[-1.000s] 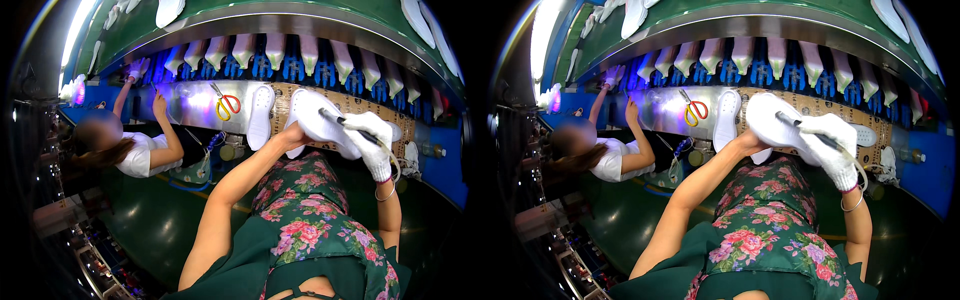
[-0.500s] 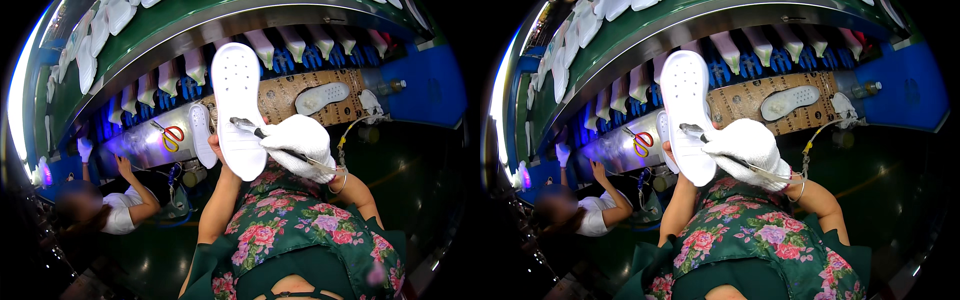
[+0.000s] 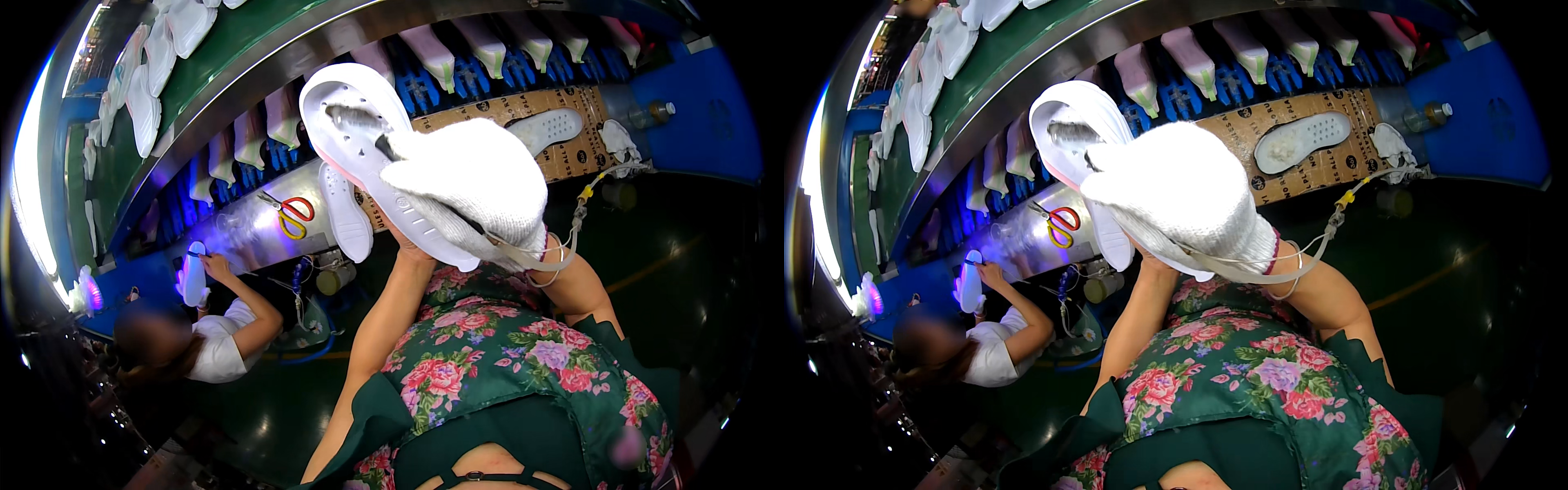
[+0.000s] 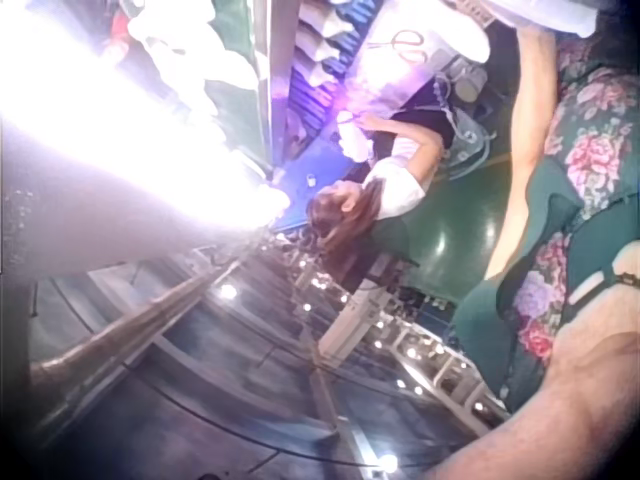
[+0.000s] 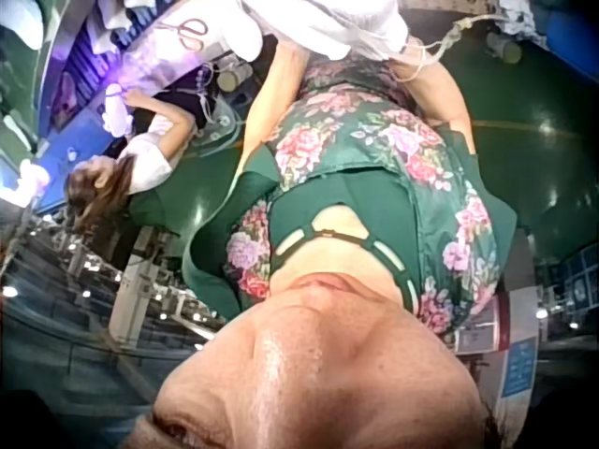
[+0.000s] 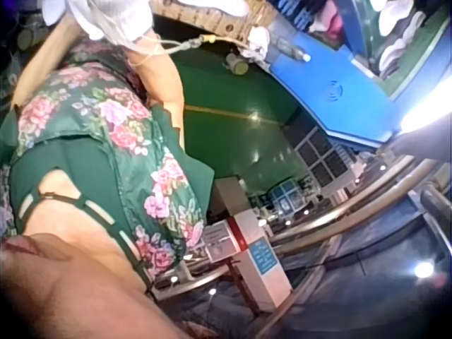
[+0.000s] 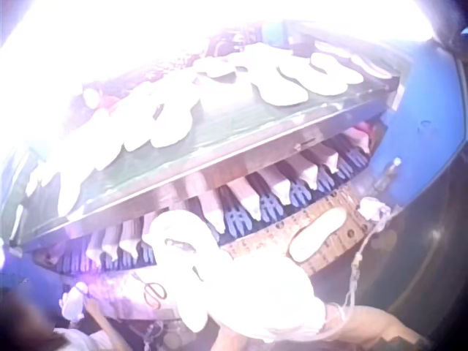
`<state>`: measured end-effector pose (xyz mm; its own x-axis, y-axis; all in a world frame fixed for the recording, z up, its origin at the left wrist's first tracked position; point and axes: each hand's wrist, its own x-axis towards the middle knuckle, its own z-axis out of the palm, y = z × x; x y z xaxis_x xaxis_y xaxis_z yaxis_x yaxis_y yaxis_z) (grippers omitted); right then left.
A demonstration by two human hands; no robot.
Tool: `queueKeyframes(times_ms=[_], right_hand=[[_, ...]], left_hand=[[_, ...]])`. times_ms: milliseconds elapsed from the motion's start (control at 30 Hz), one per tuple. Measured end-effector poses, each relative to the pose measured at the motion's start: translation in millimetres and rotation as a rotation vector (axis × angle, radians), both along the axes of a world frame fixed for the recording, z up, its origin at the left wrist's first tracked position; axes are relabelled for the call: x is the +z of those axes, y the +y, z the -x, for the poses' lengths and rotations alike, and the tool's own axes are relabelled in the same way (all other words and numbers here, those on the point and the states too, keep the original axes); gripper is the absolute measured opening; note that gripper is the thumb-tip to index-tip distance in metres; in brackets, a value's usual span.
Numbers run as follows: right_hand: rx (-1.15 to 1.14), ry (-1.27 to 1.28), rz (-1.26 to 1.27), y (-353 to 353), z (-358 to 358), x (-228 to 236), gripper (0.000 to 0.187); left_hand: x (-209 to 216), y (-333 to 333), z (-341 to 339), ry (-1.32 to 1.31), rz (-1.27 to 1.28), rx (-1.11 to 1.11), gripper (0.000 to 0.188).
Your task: The person brushes a clear liquid adhesive onto the bottom surfaces of white shoe soles using a small brush, handling the soles one by one and placing them on a rack above the conveyor.
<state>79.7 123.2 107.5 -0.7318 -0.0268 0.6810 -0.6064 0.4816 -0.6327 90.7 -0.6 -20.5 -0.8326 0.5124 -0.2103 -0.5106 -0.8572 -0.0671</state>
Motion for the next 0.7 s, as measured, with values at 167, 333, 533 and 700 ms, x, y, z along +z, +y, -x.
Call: queueKeyframes(times_ms=[167,333,533,700], right_hand=[[-0.075,0.059,-0.047,-16,-4,1,0.03],[0.042,-0.122,0.22,-5,-3,24,0.023],[-0.027,-0.043,0.032,-5,-6,11,0.032],[-0.012,-0.079,0.051,-15,-11,0,0.044]], left_hand=[[-5,7,-5,0.023,0.034,-0.012,0.097],[-5,12,-5,0.031,0.057,-0.034,0.096],[-11,10,-4,0.042,0.084,-0.047,0.095],[-12,9,-3,0.042,0.085,-0.035,0.095]])
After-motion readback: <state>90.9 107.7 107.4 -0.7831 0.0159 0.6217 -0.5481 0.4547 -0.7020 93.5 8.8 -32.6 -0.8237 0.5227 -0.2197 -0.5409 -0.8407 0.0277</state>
